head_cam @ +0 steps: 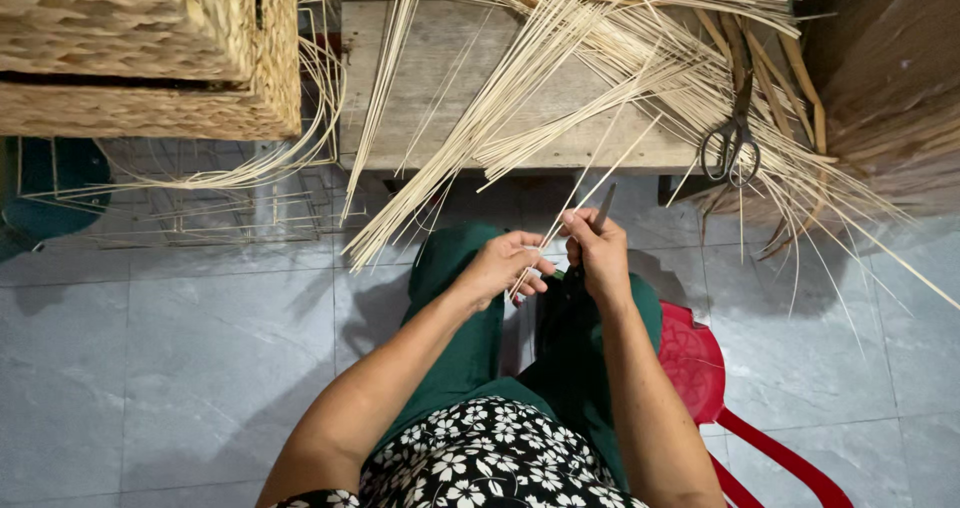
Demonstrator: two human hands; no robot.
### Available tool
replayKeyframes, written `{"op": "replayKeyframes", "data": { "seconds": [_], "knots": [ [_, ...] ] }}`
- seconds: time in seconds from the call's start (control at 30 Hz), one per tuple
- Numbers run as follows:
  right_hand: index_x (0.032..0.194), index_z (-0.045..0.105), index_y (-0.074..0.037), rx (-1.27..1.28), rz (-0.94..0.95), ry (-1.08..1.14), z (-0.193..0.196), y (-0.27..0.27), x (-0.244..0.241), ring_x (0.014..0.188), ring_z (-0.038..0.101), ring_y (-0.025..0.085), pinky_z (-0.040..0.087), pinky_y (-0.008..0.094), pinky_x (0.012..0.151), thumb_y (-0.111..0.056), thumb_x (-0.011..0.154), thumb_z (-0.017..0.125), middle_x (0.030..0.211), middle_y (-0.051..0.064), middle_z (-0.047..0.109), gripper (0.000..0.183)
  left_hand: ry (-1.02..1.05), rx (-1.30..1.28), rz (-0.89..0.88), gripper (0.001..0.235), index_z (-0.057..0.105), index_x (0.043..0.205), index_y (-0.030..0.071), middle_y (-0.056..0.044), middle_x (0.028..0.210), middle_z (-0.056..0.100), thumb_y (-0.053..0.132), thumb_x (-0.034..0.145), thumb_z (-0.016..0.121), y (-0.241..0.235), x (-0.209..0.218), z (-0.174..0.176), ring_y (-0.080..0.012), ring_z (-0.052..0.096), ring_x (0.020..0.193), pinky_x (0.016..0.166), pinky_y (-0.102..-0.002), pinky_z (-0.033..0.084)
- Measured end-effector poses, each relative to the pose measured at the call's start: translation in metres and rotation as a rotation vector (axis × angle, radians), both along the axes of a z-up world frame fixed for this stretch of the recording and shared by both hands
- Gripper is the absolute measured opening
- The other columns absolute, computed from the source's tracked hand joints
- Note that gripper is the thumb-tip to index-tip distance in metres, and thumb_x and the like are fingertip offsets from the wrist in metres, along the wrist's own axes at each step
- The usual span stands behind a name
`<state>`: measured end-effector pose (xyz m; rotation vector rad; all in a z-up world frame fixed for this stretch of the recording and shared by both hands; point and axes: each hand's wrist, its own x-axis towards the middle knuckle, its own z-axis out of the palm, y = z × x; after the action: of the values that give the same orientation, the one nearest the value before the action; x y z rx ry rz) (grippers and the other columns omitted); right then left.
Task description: The person sits on a red plastic chair and repeatedly splits thin bamboo strips using a small knife. They hold each strip with one hand and draw the knife along its length to separate it into finer strands, then place the split pieces back onto a pile on the table.
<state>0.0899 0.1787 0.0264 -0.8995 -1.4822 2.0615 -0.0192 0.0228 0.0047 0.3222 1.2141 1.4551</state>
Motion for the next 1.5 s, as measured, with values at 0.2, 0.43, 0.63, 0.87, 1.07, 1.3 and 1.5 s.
{"op": "replayKeyframes", "data": {
  "seconds": [0.2,0.43,0.63,0.87,1.07,1.3,1.5],
  "knots": [
    [0.123,0.068,-0.001,0.006,0.046,-0.002,0.012,0.003,0.016,0.054,0.047,0.006,0.035,0.022,0.045,-0.016,0.098,0.065,0.086,0.005,0.065,0.029,0.142,0.087,0.222,0.025,0.064,0.124,0.004,-0.012,0.094,0.072,0.013,0.101,0.06,-0.007,-0.071,-0.02,-0.0178,0.072,0.071,0.061,-0.028,0.058],
    [0.126,0.064,0.0,-0.194,-0.056,-0.012,-0.006,0.006,0.07,0.057,0.049,0.009,0.036,0.023,0.046,-0.015,0.1,0.062,0.088,0.008,0.066,0.03,0.276,-0.08,0.435,0.024,0.066,0.12,0.002,-0.011,0.094,0.075,0.01,0.1,0.059,-0.018,-0.187,-0.041,-0.016,0.072,0.07,0.059,-0.027,0.06],
    [0.129,0.061,-0.001,-0.25,-0.075,0.073,-0.018,0.014,0.09,0.058,0.048,0.009,0.038,0.024,0.049,-0.015,0.102,0.059,0.091,0.008,0.065,0.031,0.329,-0.192,0.448,0.024,0.068,0.118,0.0,-0.01,0.087,0.076,0.005,0.096,0.061,-0.015,-0.233,-0.066,-0.0152,0.071,0.066,0.057,-0.027,0.059],
    [0.131,0.06,-0.001,-0.282,-0.031,0.148,-0.015,0.015,0.088,0.06,0.048,0.009,0.039,0.023,0.05,-0.014,0.102,0.058,0.094,0.009,0.065,0.032,0.512,-0.409,0.441,0.024,0.071,0.116,0.002,-0.011,0.088,0.076,0.007,0.095,0.059,-0.009,-0.25,-0.083,-0.0171,0.074,0.064,0.053,-0.029,0.06],
    [0.132,0.06,0.0,-0.268,-0.027,0.103,-0.01,0.011,0.087,0.061,0.048,0.009,0.04,0.023,0.051,-0.013,0.102,0.058,0.094,0.009,0.065,0.033,0.742,-0.554,0.496,0.018,0.078,0.102,0.008,-0.014,0.082,0.077,0.012,0.094,0.062,-0.014,-0.245,-0.072,-0.0196,0.075,0.062,0.058,-0.034,0.06],
    [0.133,0.059,0.0,-0.286,-0.01,0.121,-0.01,0.012,0.086,0.061,0.049,0.009,0.04,0.023,0.051,-0.013,0.101,0.058,0.094,0.01,0.066,0.034,1.248,-0.606,0.608,0.013,0.078,0.086,0.011,-0.018,0.087,0.076,0.019,0.084,0.069,-0.014,-0.239,-0.049,-0.0368,0.072,0.083,0.077,-0.046,0.057],
    [0.133,0.059,0.0,-0.303,-0.001,0.147,-0.015,0.014,0.088,0.062,0.05,0.009,0.041,0.023,0.051,-0.013,0.102,0.058,0.094,0.011,0.066,0.033,1.424,-0.581,0.703,0.012,0.077,0.086,0.009,-0.017,0.088,0.075,0.02,0.087,0.072,-0.011,-0.233,-0.026,-0.0376,0.07,0.085,0.077,-0.047,0.055]
  ]
}}
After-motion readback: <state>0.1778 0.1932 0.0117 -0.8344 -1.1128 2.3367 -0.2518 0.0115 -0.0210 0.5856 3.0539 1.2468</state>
